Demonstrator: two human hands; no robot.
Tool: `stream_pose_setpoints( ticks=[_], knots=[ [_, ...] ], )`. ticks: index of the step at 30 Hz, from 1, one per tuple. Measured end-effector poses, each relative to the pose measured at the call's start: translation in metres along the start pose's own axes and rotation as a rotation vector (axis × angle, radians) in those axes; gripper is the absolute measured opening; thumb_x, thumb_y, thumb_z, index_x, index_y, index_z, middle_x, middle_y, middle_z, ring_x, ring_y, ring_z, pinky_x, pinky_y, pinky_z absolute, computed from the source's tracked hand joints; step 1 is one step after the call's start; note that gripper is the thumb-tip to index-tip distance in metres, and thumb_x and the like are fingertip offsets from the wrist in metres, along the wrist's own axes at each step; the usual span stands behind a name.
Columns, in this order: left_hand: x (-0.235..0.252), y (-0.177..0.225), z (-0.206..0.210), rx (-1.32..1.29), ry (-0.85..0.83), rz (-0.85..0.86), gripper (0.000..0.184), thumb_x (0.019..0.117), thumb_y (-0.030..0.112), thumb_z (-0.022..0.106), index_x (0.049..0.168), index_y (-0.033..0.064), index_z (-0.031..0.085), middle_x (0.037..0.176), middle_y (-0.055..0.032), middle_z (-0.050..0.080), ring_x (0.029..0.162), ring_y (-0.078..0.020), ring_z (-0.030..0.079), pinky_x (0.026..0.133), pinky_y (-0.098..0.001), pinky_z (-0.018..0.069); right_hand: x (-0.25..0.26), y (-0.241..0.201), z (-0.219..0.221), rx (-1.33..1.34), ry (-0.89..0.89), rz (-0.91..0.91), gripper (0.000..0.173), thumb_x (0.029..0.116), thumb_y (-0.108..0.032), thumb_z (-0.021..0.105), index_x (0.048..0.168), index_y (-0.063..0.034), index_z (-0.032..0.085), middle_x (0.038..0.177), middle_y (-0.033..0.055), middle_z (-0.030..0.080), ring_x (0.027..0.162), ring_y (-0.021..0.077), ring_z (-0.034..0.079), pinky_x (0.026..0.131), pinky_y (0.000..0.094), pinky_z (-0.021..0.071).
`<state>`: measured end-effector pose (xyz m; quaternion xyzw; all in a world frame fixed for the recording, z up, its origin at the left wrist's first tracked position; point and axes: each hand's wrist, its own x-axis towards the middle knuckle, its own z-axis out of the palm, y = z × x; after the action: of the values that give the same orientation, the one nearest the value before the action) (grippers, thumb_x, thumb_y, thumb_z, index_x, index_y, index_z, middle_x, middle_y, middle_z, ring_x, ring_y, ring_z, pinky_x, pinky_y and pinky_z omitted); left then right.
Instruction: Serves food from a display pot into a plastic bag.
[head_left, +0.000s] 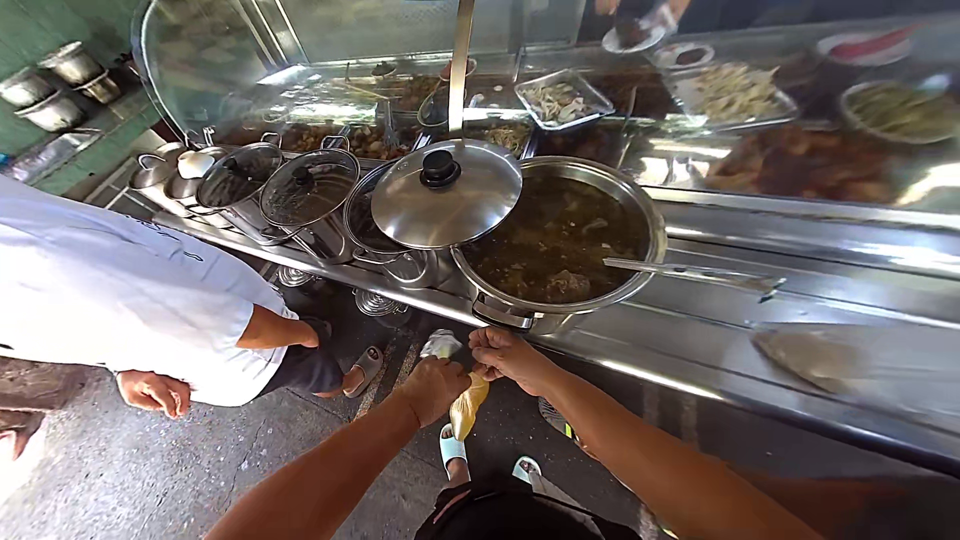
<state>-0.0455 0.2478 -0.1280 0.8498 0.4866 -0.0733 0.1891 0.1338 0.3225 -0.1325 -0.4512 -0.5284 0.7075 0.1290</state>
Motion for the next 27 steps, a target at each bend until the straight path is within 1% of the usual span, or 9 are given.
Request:
stream_pose_setpoints(
  ticks=[2, 5, 8, 11, 13, 15, 20, 24, 27],
  knots=[
    [0.019, 0.007, -0.011, -0.196, -0.124, -0.257, 0.029, 0.1048, 0.013, 0.049, 0.119, -0.0035, 0.067, 0.121, -0.0243, 0.067, 0.119, -0.0415, 0.063, 0.100, -0.0580, 0.0487, -0.009, 0.014, -0.011, -0.022, 0.036, 0.002, 0.035, 0.1026, -0.006, 0.058, 0.136, 0.0033, 0.051, 0.120, 0.0173, 0.059, 0.085, 0.0173, 0.067, 0.075, 0.0311, 0.0586],
    [0.048, 0.006, -0.008, -0.518, -0.182, -0.571, 0.027, 0.0994, 0.017, 0.059, 0.113, -0.0037, 0.070, 0.117, -0.0217, 0.069, 0.116, -0.0342, 0.064, 0.102, -0.0536, 0.0481, -0.016, 0.043, -0.016, 0.015, 0.046, 0.052, 0.018, 0.1002, -0.003, 0.060, 0.116, 0.0049, 0.056, 0.099, 0.0134, 0.064, 0.079, 0.0167, 0.068, 0.074, 0.0316, 0.0599],
    [0.070, 0.005, 0.017, -1.039, -0.054, -0.917, 0.024, 0.0947, 0.013, 0.068, 0.108, -0.0058, 0.064, 0.096, -0.0170, 0.069, 0.082, -0.0215, 0.069, 0.077, -0.0373, 0.0591, -0.015, 0.069, -0.010, -0.051, 0.036, -0.021, 0.031, 0.0957, -0.011, 0.067, 0.119, 0.0067, 0.057, 0.104, 0.0150, 0.065, 0.089, 0.0191, 0.067, 0.083, 0.0357, 0.0583],
    [0.084, 0.011, 0.026, -1.467, 0.097, -1.092, 0.018, 0.0965, 0.007, 0.065, 0.108, -0.0043, 0.058, 0.083, -0.0137, 0.065, 0.066, -0.0189, 0.064, 0.064, -0.0327, 0.0570, -0.008, 0.084, -0.001, -0.235, 0.125, -0.138, 0.057, 0.0879, -0.033, 0.075, 0.126, 0.0056, 0.055, 0.110, 0.0176, 0.065, 0.095, 0.0231, 0.065, 0.088, 0.0401, 0.0542],
    [0.087, 0.016, 0.027, -1.660, 0.146, -1.128, 0.012, 0.0992, 0.006, 0.059, 0.106, -0.0028, 0.056, 0.079, -0.0124, 0.063, 0.062, -0.0183, 0.063, 0.060, -0.0320, 0.0568, -0.008, 0.078, 0.001, -0.388, 0.184, -0.111, 0.062, 0.0888, -0.034, 0.074, 0.131, 0.0068, 0.052, 0.121, 0.0229, 0.062, 0.108, 0.0313, 0.064, 0.097, 0.0466, 0.0516],
    [0.087, 0.019, 0.027, -1.762, 0.132, -1.142, 0.013, 0.1028, 0.009, 0.056, 0.107, -0.0028, 0.057, 0.079, -0.0126, 0.064, 0.063, -0.0182, 0.065, 0.062, -0.0318, 0.0588, -0.008, 0.072, -0.002, -0.487, 0.212, -0.085, 0.049, 0.0917, -0.020, 0.070, 0.130, 0.0067, 0.053, 0.127, 0.0247, 0.060, 0.113, 0.0346, 0.063, 0.100, 0.0485, 0.0507],
    [0.084, 0.020, 0.033, -1.821, 0.052, -1.123, 0.018, 0.1039, 0.010, 0.055, 0.119, -0.0008, 0.058, 0.097, -0.0138, 0.071, 0.078, -0.0170, 0.071, 0.068, -0.0285, 0.0573, -0.006, 0.071, -0.025, -0.562, 0.194, -0.126, 0.023, 0.0929, 0.000, 0.056, 0.111, 0.0023, 0.070, 0.122, 0.0216, 0.064, 0.112, 0.0311, 0.063, 0.099, 0.0451, 0.0510],
    [0.086, 0.033, 0.036, -1.880, 0.224, -1.085, 0.016, 0.0982, -0.004, 0.059, 0.113, -0.0060, 0.056, 0.084, -0.0151, 0.066, 0.064, -0.0162, 0.067, 0.059, -0.0254, 0.0582, 0.000, 0.065, -0.033, -0.312, 0.193, 0.057, 0.017, 0.0963, -0.011, 0.059, 0.093, 0.0003, 0.071, 0.086, 0.0097, 0.065, 0.081, 0.0177, 0.060, 0.077, 0.0390, 0.0486],
    [0.087, 0.044, 0.044, -1.706, 0.322, -0.963, 0.015, 0.0893, -0.009, 0.070, 0.103, -0.0102, 0.063, 0.085, -0.0148, 0.068, 0.069, -0.0161, 0.068, 0.068, -0.0277, 0.0608, 0.007, 0.064, -0.036, -0.161, 0.212, 0.198, 0.029, 0.0979, -0.026, 0.066, 0.082, -0.0019, 0.066, 0.075, 0.0047, 0.061, 0.069, 0.0131, 0.056, 0.069, 0.0360, 0.0478]
  ],
)
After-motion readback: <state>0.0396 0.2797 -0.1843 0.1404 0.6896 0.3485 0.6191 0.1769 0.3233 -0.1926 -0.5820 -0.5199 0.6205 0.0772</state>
